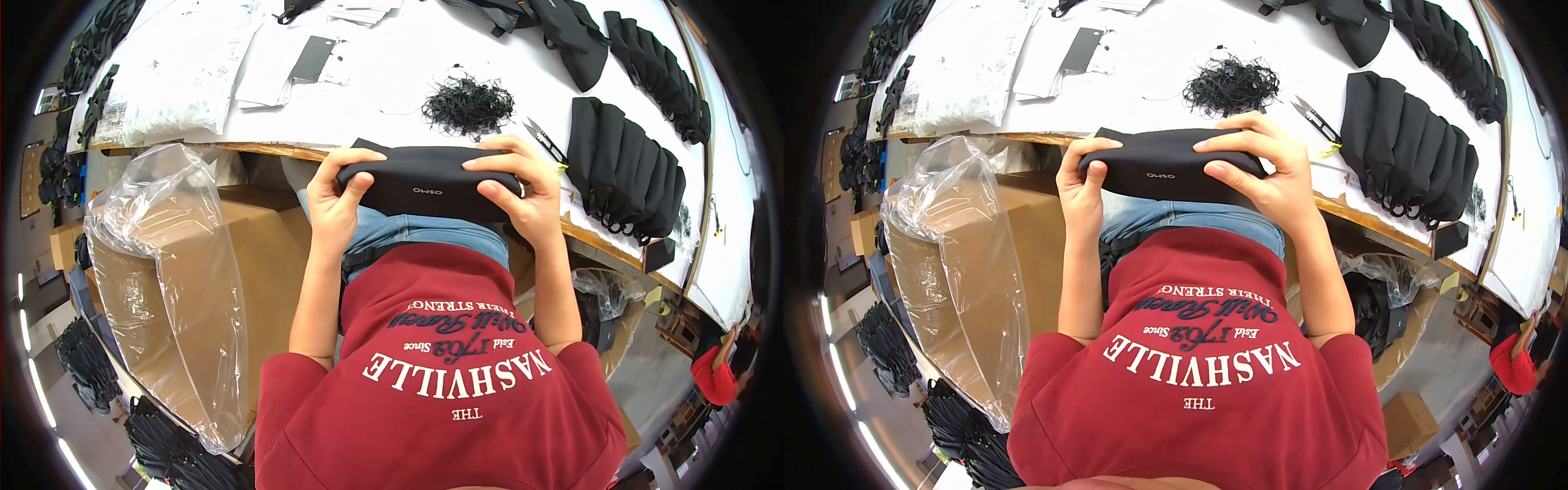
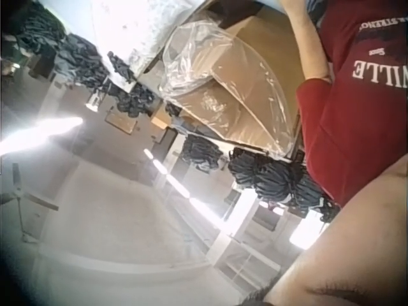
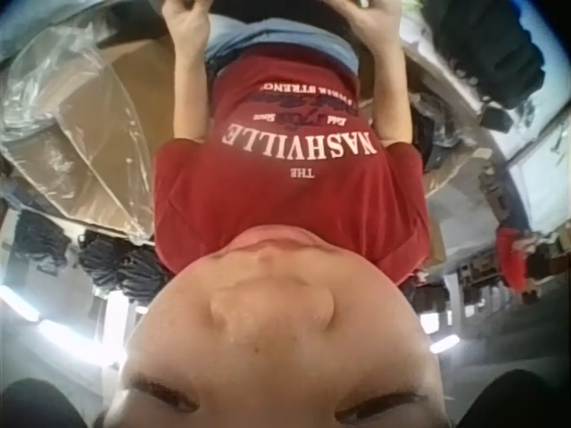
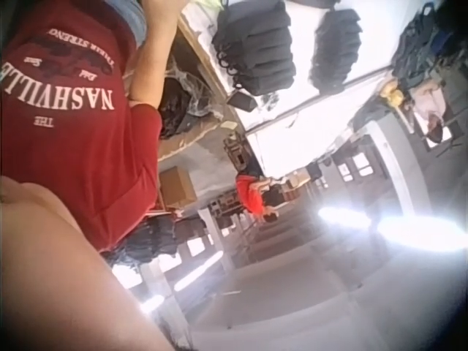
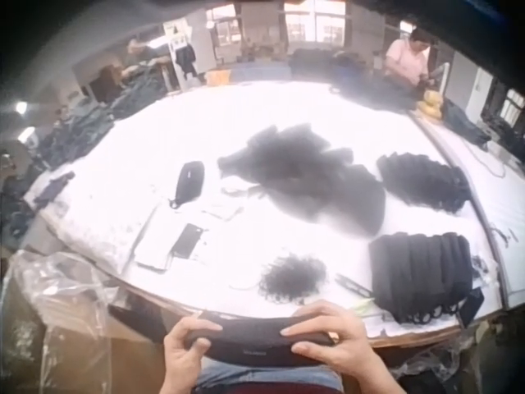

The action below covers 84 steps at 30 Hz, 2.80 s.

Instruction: Attaching brand tags and plastic fasteners to small black fabric pouches at an industrial work table.

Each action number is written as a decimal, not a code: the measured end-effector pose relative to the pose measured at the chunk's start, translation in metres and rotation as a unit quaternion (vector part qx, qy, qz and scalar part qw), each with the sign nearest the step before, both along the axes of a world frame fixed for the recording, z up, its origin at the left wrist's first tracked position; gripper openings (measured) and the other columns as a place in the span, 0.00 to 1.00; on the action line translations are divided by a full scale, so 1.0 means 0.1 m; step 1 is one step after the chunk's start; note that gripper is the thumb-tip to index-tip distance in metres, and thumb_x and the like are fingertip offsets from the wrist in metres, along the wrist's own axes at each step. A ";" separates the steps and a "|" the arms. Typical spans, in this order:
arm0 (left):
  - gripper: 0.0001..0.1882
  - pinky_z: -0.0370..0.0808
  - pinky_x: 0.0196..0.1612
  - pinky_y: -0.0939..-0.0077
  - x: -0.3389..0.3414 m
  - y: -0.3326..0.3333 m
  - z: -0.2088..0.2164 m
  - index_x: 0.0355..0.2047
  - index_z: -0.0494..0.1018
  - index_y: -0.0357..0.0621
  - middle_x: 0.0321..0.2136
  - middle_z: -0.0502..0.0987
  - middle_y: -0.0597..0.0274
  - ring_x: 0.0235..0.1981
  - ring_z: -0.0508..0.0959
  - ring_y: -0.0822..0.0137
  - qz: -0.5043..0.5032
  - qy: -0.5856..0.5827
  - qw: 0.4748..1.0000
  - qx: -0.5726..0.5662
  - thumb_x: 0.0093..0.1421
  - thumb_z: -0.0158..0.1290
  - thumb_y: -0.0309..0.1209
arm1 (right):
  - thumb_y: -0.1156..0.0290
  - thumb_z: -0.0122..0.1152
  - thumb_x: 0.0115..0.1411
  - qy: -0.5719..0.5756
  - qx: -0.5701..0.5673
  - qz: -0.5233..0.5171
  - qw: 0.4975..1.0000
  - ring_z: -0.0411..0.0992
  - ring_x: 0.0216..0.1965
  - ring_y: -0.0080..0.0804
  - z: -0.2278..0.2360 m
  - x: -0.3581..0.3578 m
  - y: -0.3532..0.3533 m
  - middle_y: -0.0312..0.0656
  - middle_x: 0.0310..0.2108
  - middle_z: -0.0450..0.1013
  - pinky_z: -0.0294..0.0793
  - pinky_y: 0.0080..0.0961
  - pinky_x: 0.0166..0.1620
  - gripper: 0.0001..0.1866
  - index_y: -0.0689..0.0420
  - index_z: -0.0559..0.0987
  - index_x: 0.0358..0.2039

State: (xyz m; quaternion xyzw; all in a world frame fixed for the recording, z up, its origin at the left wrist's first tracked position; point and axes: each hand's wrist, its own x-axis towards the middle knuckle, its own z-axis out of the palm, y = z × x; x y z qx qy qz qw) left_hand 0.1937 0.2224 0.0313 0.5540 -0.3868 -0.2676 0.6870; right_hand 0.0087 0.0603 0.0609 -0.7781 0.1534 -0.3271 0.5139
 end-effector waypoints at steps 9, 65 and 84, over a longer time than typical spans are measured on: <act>0.20 0.64 0.51 0.76 -0.10 -0.11 0.03 0.46 0.70 0.35 0.44 0.72 0.56 0.45 0.71 0.67 -0.081 -0.057 0.992 0.071 0.59 0.54 0.37 | 0.69 0.66 0.49 0.201 0.115 0.098 0.968 0.67 0.35 0.22 0.21 -0.59 -0.30 0.36 0.39 0.74 0.68 0.16 0.33 0.17 0.51 0.80 0.42; 0.19 0.65 0.48 0.60 1.79 -0.49 -0.60 0.41 0.71 0.39 0.42 0.72 0.50 0.44 0.70 0.50 0.216 -0.485 0.773 0.348 0.58 0.51 0.43 | 0.66 0.61 0.46 0.439 -0.194 -0.148 0.865 0.74 0.32 0.42 -0.94 0.69 -1.64 0.44 0.28 0.76 0.72 0.35 0.36 0.07 0.55 0.80 0.24; 0.31 0.51 0.59 0.53 2.12 -0.70 -0.77 0.51 0.71 0.53 0.56 0.61 0.53 0.58 0.56 0.52 0.228 -0.523 0.739 0.360 0.50 0.55 0.54 | 0.67 0.64 0.52 0.099 -0.337 -0.268 0.897 0.63 0.18 0.17 0.70 0.26 -1.22 0.31 0.22 0.72 0.60 0.15 0.22 0.06 0.55 0.79 0.26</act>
